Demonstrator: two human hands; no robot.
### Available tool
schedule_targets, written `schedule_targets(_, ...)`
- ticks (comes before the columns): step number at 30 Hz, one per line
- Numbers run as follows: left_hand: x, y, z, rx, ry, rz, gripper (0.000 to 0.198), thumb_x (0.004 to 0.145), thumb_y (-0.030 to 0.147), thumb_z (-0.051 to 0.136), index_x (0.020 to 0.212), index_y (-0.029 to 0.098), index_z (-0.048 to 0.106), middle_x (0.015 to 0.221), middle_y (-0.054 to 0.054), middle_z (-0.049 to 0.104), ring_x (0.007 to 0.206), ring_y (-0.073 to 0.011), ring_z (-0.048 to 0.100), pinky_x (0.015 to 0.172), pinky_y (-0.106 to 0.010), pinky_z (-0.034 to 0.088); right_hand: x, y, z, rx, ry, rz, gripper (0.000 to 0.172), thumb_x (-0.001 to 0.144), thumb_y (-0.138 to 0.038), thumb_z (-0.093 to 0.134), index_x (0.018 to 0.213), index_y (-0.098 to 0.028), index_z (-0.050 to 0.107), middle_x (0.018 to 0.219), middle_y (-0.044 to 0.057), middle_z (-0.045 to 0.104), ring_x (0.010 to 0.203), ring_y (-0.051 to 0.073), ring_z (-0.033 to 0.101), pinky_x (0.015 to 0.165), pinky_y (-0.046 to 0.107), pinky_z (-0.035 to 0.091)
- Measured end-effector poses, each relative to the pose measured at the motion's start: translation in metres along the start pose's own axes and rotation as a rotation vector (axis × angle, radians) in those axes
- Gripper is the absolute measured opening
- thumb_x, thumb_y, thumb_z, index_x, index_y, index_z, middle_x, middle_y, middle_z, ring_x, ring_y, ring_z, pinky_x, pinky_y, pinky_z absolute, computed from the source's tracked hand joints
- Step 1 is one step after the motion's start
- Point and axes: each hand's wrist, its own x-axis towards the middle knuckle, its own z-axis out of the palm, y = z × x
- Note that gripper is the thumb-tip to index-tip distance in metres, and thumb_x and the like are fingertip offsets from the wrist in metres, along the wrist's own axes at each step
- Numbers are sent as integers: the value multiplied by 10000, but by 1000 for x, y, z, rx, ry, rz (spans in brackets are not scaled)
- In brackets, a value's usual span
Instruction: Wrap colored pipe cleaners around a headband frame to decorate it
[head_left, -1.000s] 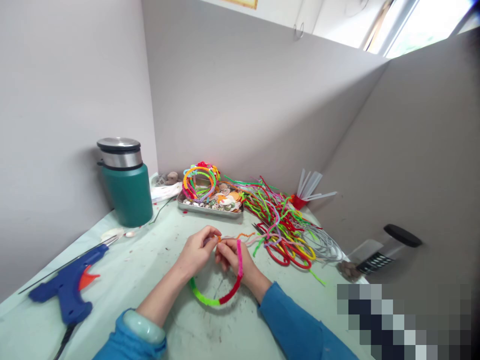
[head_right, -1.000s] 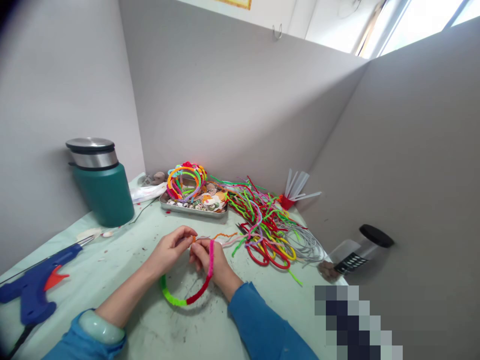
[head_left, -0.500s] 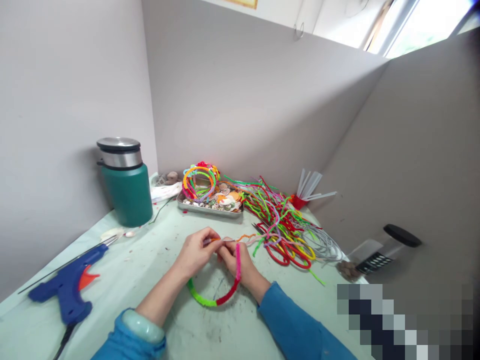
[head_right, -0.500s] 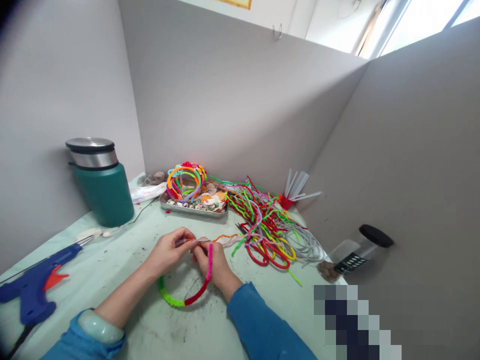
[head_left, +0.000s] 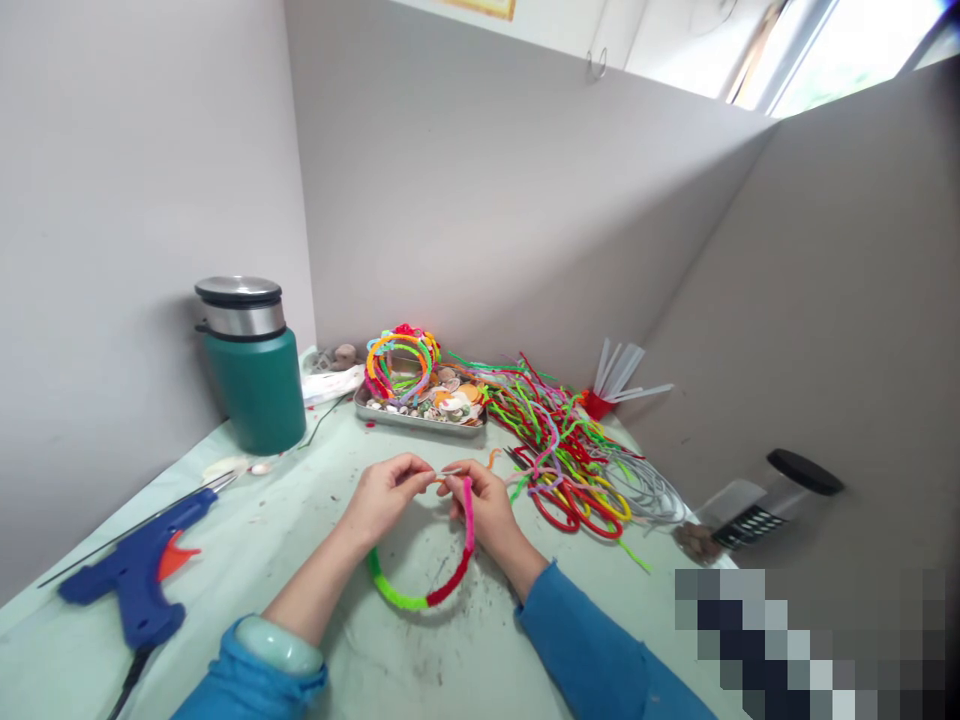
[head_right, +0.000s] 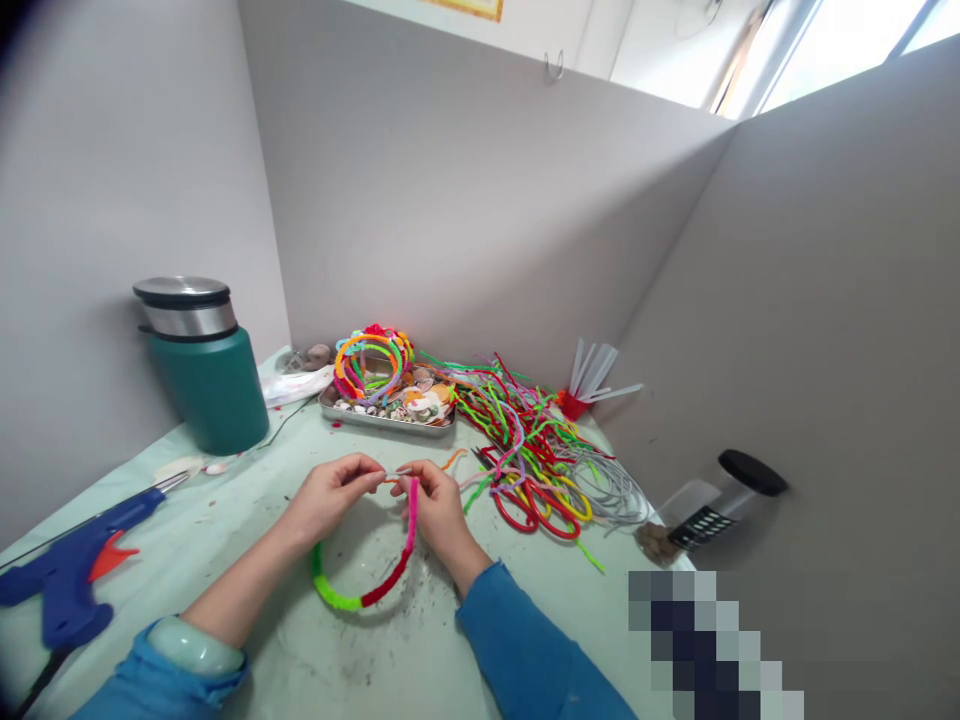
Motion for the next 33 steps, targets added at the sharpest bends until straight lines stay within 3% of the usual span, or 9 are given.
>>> schedule_targets(4, -4, 6, 0, 63, -129, 43, 238, 741, 373, 493, 750, 168, 614, 684, 1, 616, 669, -142, 531, 628, -229, 394, 2, 1, -1, -9, 102, -14, 179, 720, -291, 581, 832, -151, 578, 660, 8, 619, 442, 74, 501, 406, 180, 389)
schedule_targets(8, -6, 8, 2, 90, -168, 63, 195, 756, 325, 465, 771, 175, 589, 719, -4, 638, 680, -139, 548, 634, -227, 395, 3, 0, -3, -9, 114, -20, 187, 719, -297, 582, 838, -153, 589, 700, 26, 630, 538, 110, 557, 475, 211, 442)
schedule_targets(14, -7, 2, 5, 61, -176, 56, 146, 769, 276, 440, 866, 193, 511, 722, -8, 667, 678, -143, 580, 628, -232, 399, 4, -3, -5, -78, 140, -93, 140, 737, -265, 571, 815, -153, 603, 674, 13, 616, 554, 108, 549, 529, 223, 433)
schedule_targets(19, -6, -1, 4, 148, -159, 61, 220, 774, 256, 419, 948, 188, 536, 731, -19, 678, 719, -155, 595, 684, -245, 396, 1, -3, -5, -179, 140, -224, 125, 756, -252, 558, 811, -160, 623, 767, 37, 641, 727, 148, 586, 686, 266, 450)
schedule_targets(25, -5, 2, 2, 249, -153, 83, 232, 770, 247, 397, 768, 187, 621, 656, -8, 629, 630, -136, 545, 601, -218, 363, -4, -9, -5, -281, 123, -318, 114, 785, -235, 524, 806, -165, 611, 794, 40, 619, 777, 156, 568, 740, 281, 442)
schedule_targets(30, -3, 1, 2, 277, -127, 36, 249, 770, 266, 403, 781, 196, 642, 642, -5, 624, 619, -136, 537, 581, -217, 344, -6, -10, -3, -278, 155, -353, 121, 791, -202, 505, 877, -172, 585, 849, 44, 605, 812, 156, 561, 757, 290, 443)
schedule_targets(33, -3, 0, 2, 275, -91, 8, 243, 763, 280, 414, 774, 199, 643, 627, -2, 619, 601, -136, 528, 572, -220, 338, -10, -15, -1, -354, 103, -429, 142, 790, -176, 504, 902, -183, 590, 867, 50, 591, 839, 162, 549, 775, 301, 436)
